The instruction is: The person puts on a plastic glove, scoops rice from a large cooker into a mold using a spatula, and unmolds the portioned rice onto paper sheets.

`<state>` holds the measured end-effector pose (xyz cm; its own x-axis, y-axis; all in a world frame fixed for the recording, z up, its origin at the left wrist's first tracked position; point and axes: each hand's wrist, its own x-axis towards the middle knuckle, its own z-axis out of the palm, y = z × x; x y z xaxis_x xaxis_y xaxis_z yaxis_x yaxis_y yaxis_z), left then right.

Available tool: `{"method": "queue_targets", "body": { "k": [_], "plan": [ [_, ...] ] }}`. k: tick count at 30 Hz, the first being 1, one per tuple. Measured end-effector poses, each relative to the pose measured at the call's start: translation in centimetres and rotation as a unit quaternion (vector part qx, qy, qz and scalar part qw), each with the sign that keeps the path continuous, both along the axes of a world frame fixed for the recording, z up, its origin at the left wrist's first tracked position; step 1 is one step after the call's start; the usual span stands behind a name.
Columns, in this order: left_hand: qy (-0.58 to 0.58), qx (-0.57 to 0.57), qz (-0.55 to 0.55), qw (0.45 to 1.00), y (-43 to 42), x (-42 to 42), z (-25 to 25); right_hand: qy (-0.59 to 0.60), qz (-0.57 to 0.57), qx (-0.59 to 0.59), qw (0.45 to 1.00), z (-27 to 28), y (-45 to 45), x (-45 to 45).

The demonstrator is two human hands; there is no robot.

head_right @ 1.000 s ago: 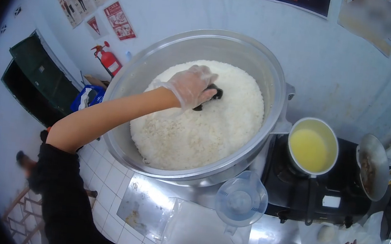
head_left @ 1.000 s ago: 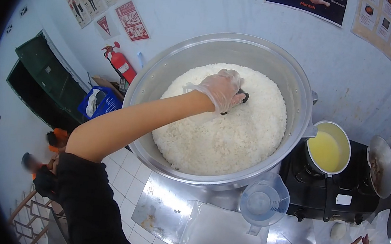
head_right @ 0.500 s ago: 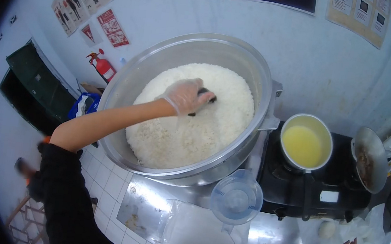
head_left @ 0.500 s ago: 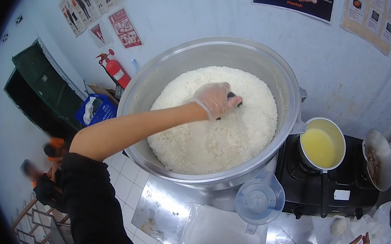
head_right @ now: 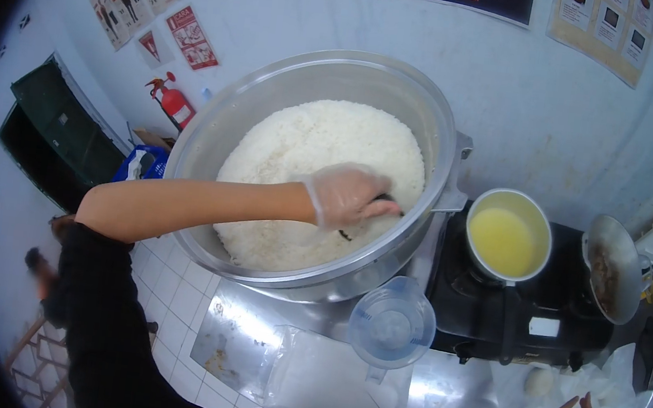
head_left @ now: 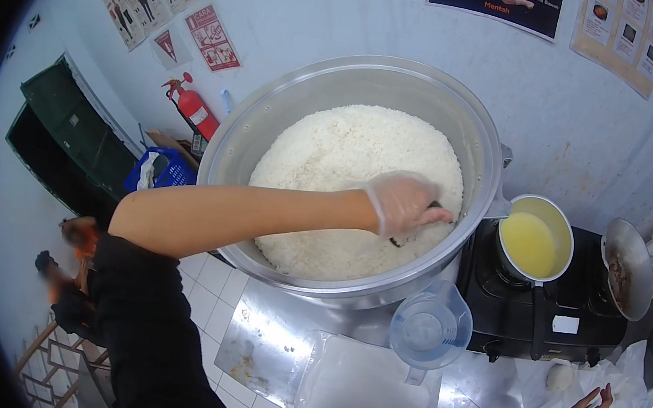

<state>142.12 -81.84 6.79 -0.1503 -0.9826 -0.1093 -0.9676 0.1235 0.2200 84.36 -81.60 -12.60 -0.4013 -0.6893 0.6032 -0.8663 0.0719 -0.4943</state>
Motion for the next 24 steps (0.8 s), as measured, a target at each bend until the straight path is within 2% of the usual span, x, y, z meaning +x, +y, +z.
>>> {"method": "queue_targets", "body": {
  "k": [3,6,9,11,13,16,19,24],
  "plan": [
    [0.085,0.075,0.036,0.993,1.7,1.2,0.2,0.006,-0.007,-0.006,1.0,-0.6,0.5,-1.8],
    [0.222,0.057,0.042,0.972,3.3,4.3,-1.2,0.012,-0.004,-0.012,1.0,-0.7,0.4,-2.4],
    [0.166,-0.006,0.152,0.974,2.8,6.5,-1.4,0.006,-0.002,-0.003,1.0,-0.1,0.4,-1.7],
    [0.002,-0.045,0.15,0.988,1.3,7.6,-0.1,0.005,0.008,-0.002,1.0,-0.2,-0.1,-1.7],
    [-0.156,-0.128,0.16,0.966,0.6,7.7,-0.9,0.018,0.009,-0.009,1.0,-0.1,-0.3,-1.7],
    [-0.231,-0.086,0.179,0.952,0.2,5.8,-1.2,0.026,0.016,-0.02,0.999,0.6,-0.4,-1.6],
    [-0.226,-0.115,0.094,0.963,-0.1,5.0,-1.9,0.012,0.002,-0.018,1.0,0.9,0.1,-0.6],
    [-0.184,-0.06,0.08,0.978,1.0,3.3,-2.5,0.007,-0.007,-0.021,1.0,0.9,0.3,-0.8]
  ]
}}
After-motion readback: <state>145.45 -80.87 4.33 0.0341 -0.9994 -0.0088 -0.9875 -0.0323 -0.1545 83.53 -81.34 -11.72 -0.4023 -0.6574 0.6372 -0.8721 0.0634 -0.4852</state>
